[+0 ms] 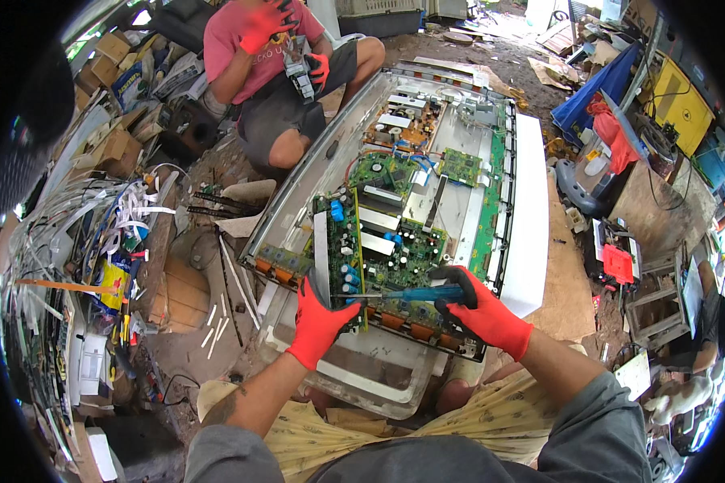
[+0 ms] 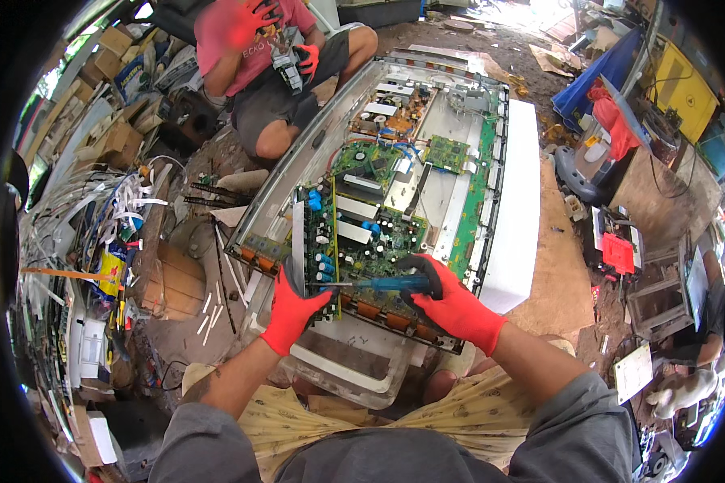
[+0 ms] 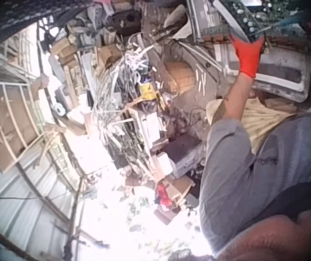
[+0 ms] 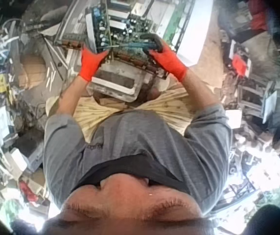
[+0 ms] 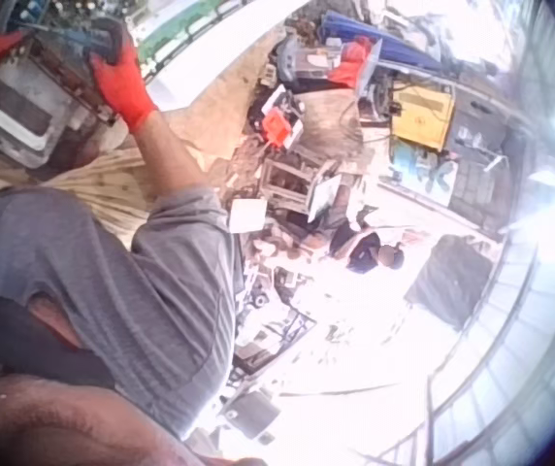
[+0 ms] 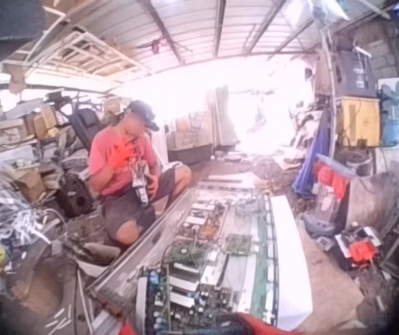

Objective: The person uses a screwdriver to remove screws from a circuit board inside a disassembled television chassis. They carefully unscrew fasteners and handle the board while sitting on the floor in a cluttered workshop.

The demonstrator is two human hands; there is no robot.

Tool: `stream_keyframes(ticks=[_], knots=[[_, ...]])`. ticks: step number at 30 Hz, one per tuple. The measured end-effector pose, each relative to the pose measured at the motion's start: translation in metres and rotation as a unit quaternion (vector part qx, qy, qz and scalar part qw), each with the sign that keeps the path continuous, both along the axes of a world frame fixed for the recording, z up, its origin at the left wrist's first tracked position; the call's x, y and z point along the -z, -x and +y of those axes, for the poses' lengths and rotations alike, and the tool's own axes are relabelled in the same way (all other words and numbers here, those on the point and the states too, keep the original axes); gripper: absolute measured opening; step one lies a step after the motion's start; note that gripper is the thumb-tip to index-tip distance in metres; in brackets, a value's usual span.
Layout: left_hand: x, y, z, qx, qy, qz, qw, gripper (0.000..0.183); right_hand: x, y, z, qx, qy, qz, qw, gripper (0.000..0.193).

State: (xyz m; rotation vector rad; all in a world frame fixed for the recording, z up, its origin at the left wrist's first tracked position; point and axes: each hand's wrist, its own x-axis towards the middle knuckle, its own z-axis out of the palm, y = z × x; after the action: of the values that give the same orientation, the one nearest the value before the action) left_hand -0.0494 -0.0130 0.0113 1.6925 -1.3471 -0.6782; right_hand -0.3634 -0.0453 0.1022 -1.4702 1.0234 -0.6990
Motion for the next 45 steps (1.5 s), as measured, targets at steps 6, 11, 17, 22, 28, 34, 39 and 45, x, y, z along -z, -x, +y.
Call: stream_keyframes(ticks=[6, 11, 17, 22, 28, 34, 39, 45], knots=[[-0.001, -0.001, 0.003, 0.007, 0.0, -0.031, 0.999, 0.115, 0.01, 0.008, 0.0, -0.04, -0.027, 0.03, 0.998, 0.029], [-0.007, 0.001, -0.001, 0.024, 0.026, -0.036, 0.999, 0.115, 0.021, 0.006, -0.008, 0.015, -0.081, -0.075, 0.994, 0.034], [0.0, -0.004, -0.004, 0.099, -0.006, -0.068, 0.993, 0.082, 0.018, 0.014, -0.012, -0.011, -0.108, 0.026, 0.994, 0.023], [-0.002, -0.015, -0.004, 0.136, -0.043, -0.088, 0.986, 0.061, 0.023, 0.013, -0.015, 0.015, -0.201, -0.13, 0.971, 0.023], [-0.02, -0.009, -0.002, 0.121, -0.109, -0.272, 0.949, 0.064, 0.033, 0.017, -0.021, 0.037, -0.22, 0.001, 0.975, 0.021], [-0.014, -0.022, -0.009, 0.14, -0.053, -0.249, 0.957, 0.069, 0.037, 0.015, -0.023, 0.061, -0.196, -0.116, 0.972, 0.026], [-0.019, -0.025, -0.01, 0.161, -0.028, -0.123, 0.979, 0.063, 0.033, 0.017, -0.028, 0.022, -0.244, -0.004, 0.969, 0.023], [-0.035, -0.014, -0.01, 0.172, -0.033, -0.187, 0.967, 0.055, 0.031, 0.018, -0.029, -0.056, -0.013, 0.087, 0.995, 0.03]])
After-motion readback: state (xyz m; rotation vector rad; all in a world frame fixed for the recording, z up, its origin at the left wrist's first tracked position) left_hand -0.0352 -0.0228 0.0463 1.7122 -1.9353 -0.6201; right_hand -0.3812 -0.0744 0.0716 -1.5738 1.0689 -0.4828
